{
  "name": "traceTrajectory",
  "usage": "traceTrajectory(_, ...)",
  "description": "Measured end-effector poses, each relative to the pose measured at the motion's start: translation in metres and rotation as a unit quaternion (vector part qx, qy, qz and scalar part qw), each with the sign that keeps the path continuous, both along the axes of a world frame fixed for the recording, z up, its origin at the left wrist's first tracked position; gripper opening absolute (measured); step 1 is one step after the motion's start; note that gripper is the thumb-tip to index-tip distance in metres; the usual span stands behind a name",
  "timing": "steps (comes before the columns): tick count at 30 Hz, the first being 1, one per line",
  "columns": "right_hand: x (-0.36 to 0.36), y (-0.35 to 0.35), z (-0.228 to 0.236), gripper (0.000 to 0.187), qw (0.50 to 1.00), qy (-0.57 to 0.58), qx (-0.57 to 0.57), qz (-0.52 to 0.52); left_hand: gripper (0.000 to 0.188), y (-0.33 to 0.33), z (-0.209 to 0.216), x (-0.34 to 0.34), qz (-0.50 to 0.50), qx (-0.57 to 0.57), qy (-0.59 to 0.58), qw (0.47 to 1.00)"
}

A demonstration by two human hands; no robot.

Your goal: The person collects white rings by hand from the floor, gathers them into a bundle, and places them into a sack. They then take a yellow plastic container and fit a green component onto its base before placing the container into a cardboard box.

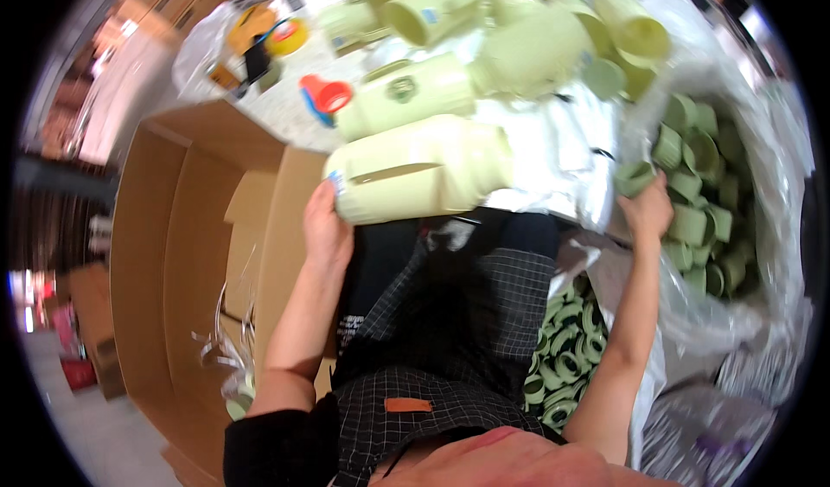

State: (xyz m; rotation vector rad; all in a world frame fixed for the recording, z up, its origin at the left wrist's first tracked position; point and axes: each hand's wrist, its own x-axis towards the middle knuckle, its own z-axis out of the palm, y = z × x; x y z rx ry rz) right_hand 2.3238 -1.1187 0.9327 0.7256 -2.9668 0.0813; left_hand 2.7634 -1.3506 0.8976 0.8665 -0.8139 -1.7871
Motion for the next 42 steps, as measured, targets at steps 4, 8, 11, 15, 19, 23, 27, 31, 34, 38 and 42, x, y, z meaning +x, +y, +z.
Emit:
traceTrajectory(4, 0.041, 0.003, 0.019, 0.076, 0.963, 0.124, -0.161, 0.176, 0.031, 0.005, 0.016, -0.009, -0.014, 0.020, -0.015, 1.000)
traceTrajectory(8, 0.120, 0.005, 0.069, 0.086, 0.840, -0.277, -0.280, 0.373, 0.031, 0.020, 0.010, 0.004, -0.072, 0.011, -0.032, 0.997)
traceTrajectory(11, 0.173, 0.006, 0.056, 0.091, 0.699, -0.398, -0.466, 0.368, 0.029, 0.053, 0.023, -0.011, -0.082, 0.060, -0.032, 0.994)
traceTrajectory(15, 0.166, 0.019, 0.006, 0.091, 0.713, -0.249, -0.515, 0.405, 0.024, 0.075, 0.022, -0.030, -0.050, 0.080, -0.077, 0.992)
traceTrajectory(19, 0.192, 0.006, -0.019, 0.060, 0.477, -0.626, -0.616, 0.018, 0.021, 0.099, 0.070, -0.005, 0.031, -0.444, -0.173, 0.879)
traceTrajectory(23, 0.214, 0.010, -0.013, 0.077, 0.680, -0.390, -0.562, 0.262, 0.021, 0.059, 0.067, -0.001, -0.017, -0.142, -0.150, 0.978)
traceTrajectory(27, 0.229, 0.040, -0.049, 0.060, 0.394, -0.707, -0.583, -0.073, 0.032, 0.077, 0.081, -0.043, -0.012, -0.509, -0.125, 0.851)
traceTrajectory(31, 0.285, 0.049, -0.077, 0.062, 0.170, -0.804, -0.534, -0.198, 0.056, 0.096, 0.093, -0.076, -0.019, -0.325, -0.117, 0.938)
traceTrajectory(34, 0.310, 0.065, -0.066, 0.062, 0.266, -0.687, -0.659, -0.154, 0.071, 0.095, 0.034, -0.042, -0.252, -0.230, -0.148, 0.928)
traceTrajectory(38, 0.312, 0.098, -0.073, 0.061, 0.555, -0.584, -0.571, 0.157, 0.060, 0.076, 0.011, -0.025, -0.179, -0.202, -0.229, 0.935)
traceTrajectory(42, 0.233, 0.172, -0.101, 0.026, 0.752, -0.392, -0.530, 0.032, 0.031, 0.083, 0.030, -0.030, -0.241, -0.228, -0.355, 0.874)
